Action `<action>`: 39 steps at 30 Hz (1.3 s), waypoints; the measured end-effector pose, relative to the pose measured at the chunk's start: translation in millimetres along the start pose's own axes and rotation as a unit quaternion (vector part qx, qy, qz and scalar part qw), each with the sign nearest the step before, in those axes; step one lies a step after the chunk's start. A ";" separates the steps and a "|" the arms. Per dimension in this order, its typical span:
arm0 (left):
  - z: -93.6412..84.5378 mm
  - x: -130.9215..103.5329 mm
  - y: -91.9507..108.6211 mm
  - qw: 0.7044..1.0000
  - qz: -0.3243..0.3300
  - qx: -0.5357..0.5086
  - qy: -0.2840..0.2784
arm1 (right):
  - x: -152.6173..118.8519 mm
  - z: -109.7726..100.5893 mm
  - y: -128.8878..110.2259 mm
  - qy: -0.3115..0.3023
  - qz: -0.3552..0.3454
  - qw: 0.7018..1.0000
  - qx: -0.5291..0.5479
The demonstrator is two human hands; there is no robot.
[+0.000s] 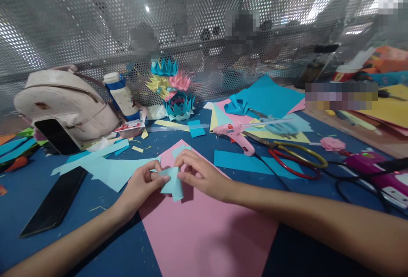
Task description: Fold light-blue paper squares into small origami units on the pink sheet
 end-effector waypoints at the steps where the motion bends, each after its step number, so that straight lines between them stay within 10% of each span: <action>1: -0.6 -0.6 1.5 1.000 0.010 0.003 0.006 | 0.4 -0.3 -0.3 0.001 -0.002 1.000 -0.007; 18: 3.0 -5.3 16.1 0.979 0.141 0.142 0.028 | 0.1 10.9 6.5 -0.077 0.072 0.993 -0.042; 39: 7.3 -4.9 14.9 0.979 0.081 0.185 0.026 | -1.2 13.7 10.4 -0.100 0.067 0.991 -0.057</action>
Point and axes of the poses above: each hand's wrist, its own x-axis towards the middle knuckle, its own z-axis out of the palm, y = z × x, the point moved 6 cm from there along x, towards the middle knuckle, and after that the axes turned 8 degrees about y, right-handed, at the moved point
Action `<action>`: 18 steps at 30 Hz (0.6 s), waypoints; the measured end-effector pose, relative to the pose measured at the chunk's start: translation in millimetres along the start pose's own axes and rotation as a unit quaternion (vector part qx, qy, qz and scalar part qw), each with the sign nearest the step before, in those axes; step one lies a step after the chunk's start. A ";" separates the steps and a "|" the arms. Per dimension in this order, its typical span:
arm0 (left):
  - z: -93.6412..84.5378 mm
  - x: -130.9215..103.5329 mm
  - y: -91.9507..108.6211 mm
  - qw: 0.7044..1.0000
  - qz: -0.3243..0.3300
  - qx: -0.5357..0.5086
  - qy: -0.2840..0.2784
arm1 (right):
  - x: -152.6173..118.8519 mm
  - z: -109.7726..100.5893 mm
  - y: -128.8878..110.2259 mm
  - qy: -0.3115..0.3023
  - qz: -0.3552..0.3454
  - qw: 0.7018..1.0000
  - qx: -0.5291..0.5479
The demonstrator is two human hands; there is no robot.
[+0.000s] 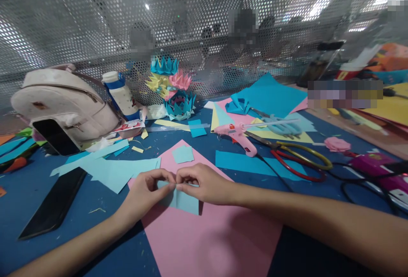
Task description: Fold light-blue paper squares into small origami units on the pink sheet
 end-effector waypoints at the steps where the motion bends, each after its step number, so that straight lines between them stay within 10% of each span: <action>1: 0.3 0.1 -0.2 1.000 -0.001 0.002 0.000 | 0.2 0.3 0.0 -0.003 0.000 1.000 0.005; 18: -4.5 3.6 -8.0 1.000 0.001 0.014 -0.018 | 2.9 -5.6 -1.0 0.028 0.026 0.998 0.043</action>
Point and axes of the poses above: each hand's wrist, its own x-axis towards the middle knuckle, its own z-axis out of the palm, y = z × x, the point moved 6 cm from there along x, towards the middle knuckle, and after that the axes turned 8 degrees about y, right-handed, at the moved point
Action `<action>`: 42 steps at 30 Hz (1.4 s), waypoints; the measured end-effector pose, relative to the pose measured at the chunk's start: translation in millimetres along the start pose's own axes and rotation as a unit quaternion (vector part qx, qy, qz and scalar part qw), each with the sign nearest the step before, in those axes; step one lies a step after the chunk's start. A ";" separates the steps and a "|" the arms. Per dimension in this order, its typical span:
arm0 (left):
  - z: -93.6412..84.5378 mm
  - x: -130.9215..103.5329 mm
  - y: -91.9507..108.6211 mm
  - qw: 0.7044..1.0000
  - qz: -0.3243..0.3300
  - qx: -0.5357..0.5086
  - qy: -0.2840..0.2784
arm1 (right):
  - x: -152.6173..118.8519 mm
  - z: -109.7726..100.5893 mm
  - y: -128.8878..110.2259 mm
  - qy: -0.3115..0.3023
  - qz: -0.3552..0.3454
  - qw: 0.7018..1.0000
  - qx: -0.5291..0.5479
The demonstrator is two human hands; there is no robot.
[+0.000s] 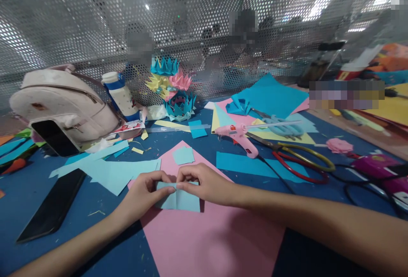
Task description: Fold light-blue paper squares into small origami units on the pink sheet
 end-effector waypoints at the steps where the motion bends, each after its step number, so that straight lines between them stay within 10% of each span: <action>1: -0.7 0.1 -0.1 1.000 0.000 0.000 0.002 | 0.1 0.0 0.5 0.001 0.005 1.000 0.009; 32: -11.7 2.8 -9.9 0.992 -0.094 -0.070 0.053 | 0.9 -4.3 28.1 0.091 0.144 0.970 0.176; 42: -2.8 2.6 -8.5 0.971 -0.148 -0.187 -0.016 | -0.5 -8.9 31.8 0.127 0.141 0.962 0.195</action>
Point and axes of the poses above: each hand's wrist, its own x-axis towards the middle knuckle, its own z-axis out of the palm, y = z × x, the point moved 6 cm from there along x, towards the middle knuckle, and after that the axes turned 8 degrees about y, right-handed, at the moved point
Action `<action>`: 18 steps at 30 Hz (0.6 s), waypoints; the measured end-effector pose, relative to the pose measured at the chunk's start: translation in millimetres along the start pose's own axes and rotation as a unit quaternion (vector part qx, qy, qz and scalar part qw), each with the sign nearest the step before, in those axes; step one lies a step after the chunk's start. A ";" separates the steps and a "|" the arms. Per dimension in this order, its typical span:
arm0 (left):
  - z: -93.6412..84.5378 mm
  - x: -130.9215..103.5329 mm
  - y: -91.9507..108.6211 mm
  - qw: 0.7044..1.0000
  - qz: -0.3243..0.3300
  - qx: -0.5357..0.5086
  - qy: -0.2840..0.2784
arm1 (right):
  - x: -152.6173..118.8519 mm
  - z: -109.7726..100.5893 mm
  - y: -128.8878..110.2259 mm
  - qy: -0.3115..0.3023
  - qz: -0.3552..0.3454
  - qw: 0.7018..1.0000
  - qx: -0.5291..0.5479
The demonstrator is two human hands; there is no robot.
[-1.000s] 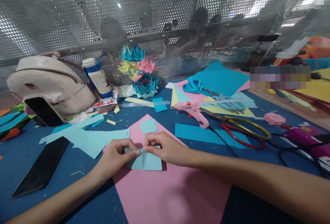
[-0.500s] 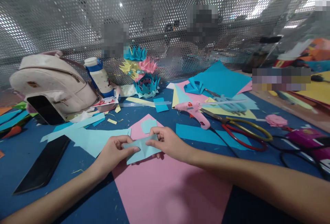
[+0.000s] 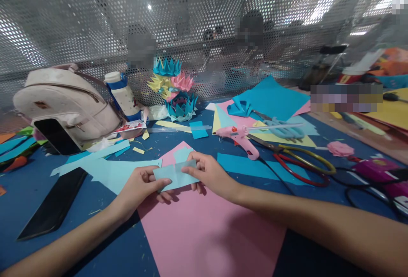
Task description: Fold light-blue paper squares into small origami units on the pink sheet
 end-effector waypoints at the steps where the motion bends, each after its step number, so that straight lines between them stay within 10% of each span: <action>1: -0.7 0.2 0.2 1.000 0.002 -0.002 0.007 | 0.5 -1.1 0.0 0.008 -0.002 1.000 -0.003; 18: -6.8 -2.4 3.7 0.997 0.028 -0.015 0.069 | 0.6 -16.5 -9.7 0.106 -0.056 0.991 -0.057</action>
Point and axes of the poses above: each hand's wrist, its own x-axis towards the middle knuckle, its own z-axis out of the palm, y = z × x, the point moved 6 cm from there along x, towards the middle knuckle, and after that the axes turned 8 degrees about y, right-handed, at the moved point
